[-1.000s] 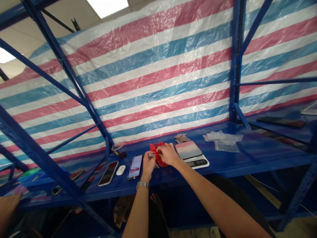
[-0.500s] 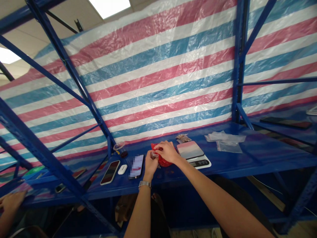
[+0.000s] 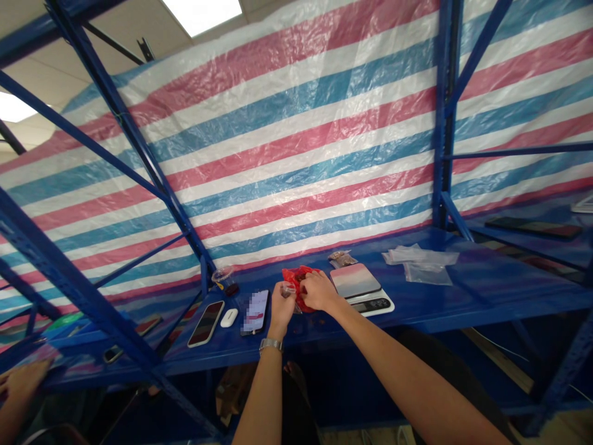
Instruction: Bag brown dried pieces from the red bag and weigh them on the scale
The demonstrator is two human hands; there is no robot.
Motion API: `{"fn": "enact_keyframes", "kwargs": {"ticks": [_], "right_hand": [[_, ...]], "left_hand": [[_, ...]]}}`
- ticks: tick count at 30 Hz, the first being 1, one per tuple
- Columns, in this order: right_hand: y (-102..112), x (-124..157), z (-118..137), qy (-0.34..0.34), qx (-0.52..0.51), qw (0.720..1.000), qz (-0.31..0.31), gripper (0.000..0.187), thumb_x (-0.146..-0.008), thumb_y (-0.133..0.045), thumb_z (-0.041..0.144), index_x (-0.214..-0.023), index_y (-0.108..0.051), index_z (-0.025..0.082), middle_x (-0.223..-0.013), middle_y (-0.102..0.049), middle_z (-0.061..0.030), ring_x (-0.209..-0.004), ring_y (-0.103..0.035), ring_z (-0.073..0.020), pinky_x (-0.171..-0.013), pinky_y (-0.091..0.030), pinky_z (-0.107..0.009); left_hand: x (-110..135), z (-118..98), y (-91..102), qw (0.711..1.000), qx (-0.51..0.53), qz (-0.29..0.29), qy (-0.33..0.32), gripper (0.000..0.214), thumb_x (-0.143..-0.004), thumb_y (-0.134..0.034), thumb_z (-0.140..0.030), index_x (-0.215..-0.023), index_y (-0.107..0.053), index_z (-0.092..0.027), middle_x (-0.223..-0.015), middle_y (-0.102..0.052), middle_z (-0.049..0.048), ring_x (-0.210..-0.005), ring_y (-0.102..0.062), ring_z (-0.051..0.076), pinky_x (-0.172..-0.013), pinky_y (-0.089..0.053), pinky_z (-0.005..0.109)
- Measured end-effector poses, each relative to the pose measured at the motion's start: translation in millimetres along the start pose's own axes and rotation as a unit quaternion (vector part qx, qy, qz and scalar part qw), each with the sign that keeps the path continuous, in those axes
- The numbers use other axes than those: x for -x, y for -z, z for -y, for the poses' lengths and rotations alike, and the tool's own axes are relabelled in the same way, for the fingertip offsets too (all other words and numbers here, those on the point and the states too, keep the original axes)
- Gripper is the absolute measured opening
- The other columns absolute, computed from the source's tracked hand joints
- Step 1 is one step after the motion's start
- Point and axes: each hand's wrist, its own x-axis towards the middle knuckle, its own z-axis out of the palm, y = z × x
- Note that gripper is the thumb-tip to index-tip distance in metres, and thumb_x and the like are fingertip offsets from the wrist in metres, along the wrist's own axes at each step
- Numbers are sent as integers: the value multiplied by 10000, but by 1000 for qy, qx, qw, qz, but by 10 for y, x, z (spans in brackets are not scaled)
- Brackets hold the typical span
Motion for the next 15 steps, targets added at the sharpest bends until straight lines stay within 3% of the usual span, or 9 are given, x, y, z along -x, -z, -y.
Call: {"fn": "enact_keyframes", "kwargs": {"ticks": [4,7,10,15], "right_hand": [[44,-44,26,-26,-5,999,-21,191,-909,-633,240,-953,-817,212,-1096,-758,-126,-1097,-635,-290,-987,-377,-405],[121,-74,42,-49,-24,996,-71,240,-985,-563,267,-1014,-799,236,-1119,-742,-101,-1093,-623,-266,-966,-377,-395],[165,-82,69,-28,-76,990,-112,211,-1001,-591,301,-1036,-795,260,-1082,-738,-68,-1059,-619,-231,-967,-370,-371],[121,-77,65,19,-115,989,-88,274,-1002,-557,205,-1085,-801,300,-1101,-747,-46,-1072,-631,-219,-963,-392,-353]], "left_hand": [[-1,6,1,1000,0,-4,-9,309,-694,-597,-57,-965,-636,-199,-849,-707,20,-761,-667,157,-716,-526,278],[12,-6,5,1000,-3,3,-18,305,-693,-600,-67,-966,-635,-197,-834,-694,10,-743,-658,147,-708,-518,266],[32,-21,-6,1000,7,17,-21,285,-717,-621,-95,-982,-634,-199,-835,-697,11,-742,-667,152,-706,-520,268],[32,-26,-24,1000,-1,9,-28,274,-740,-665,-124,-1001,-638,-202,-851,-703,15,-759,-671,162,-725,-527,285]]}}
